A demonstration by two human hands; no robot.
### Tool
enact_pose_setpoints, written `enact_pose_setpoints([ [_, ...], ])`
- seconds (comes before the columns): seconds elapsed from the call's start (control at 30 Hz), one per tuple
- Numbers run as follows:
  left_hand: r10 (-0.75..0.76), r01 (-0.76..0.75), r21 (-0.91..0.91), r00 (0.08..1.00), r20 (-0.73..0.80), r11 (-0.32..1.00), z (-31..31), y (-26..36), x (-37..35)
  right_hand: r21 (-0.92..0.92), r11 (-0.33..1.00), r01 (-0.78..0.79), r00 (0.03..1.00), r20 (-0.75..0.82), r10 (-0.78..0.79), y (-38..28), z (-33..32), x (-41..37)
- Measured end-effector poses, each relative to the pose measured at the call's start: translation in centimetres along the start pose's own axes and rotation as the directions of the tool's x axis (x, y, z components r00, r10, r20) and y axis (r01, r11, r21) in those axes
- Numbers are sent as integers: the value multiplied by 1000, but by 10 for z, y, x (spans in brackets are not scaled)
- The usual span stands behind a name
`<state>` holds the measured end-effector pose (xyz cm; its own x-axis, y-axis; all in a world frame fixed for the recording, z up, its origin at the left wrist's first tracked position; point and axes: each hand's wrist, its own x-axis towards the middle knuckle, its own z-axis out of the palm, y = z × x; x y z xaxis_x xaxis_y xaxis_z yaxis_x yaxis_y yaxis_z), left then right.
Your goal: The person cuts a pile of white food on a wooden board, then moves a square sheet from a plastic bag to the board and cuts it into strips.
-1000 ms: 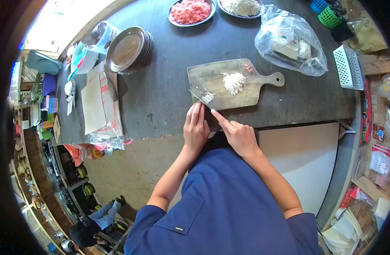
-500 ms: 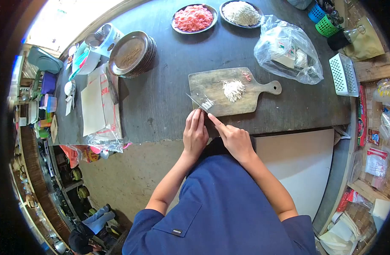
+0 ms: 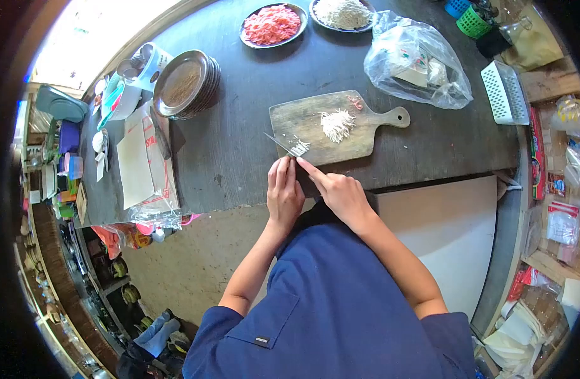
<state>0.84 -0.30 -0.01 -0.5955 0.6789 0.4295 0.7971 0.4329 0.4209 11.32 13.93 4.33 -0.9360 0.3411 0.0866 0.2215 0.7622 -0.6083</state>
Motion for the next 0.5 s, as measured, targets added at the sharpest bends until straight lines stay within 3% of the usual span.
enact_pose_setpoints([
  [0.3,6,-6,-12,1000,2,1000,0,-2,-2,-134,991,-29,995,86,41,3,-9,-21],
  [0.37,19,-20,57,1000,20,998,1,-3,-2,-155,987,-32,993,108,49,2,-8,-20],
  [0.5,14,-14,32,1000,-14,999,3,-3,-2,-126,992,-26,998,46,32,5,7,-9],
])
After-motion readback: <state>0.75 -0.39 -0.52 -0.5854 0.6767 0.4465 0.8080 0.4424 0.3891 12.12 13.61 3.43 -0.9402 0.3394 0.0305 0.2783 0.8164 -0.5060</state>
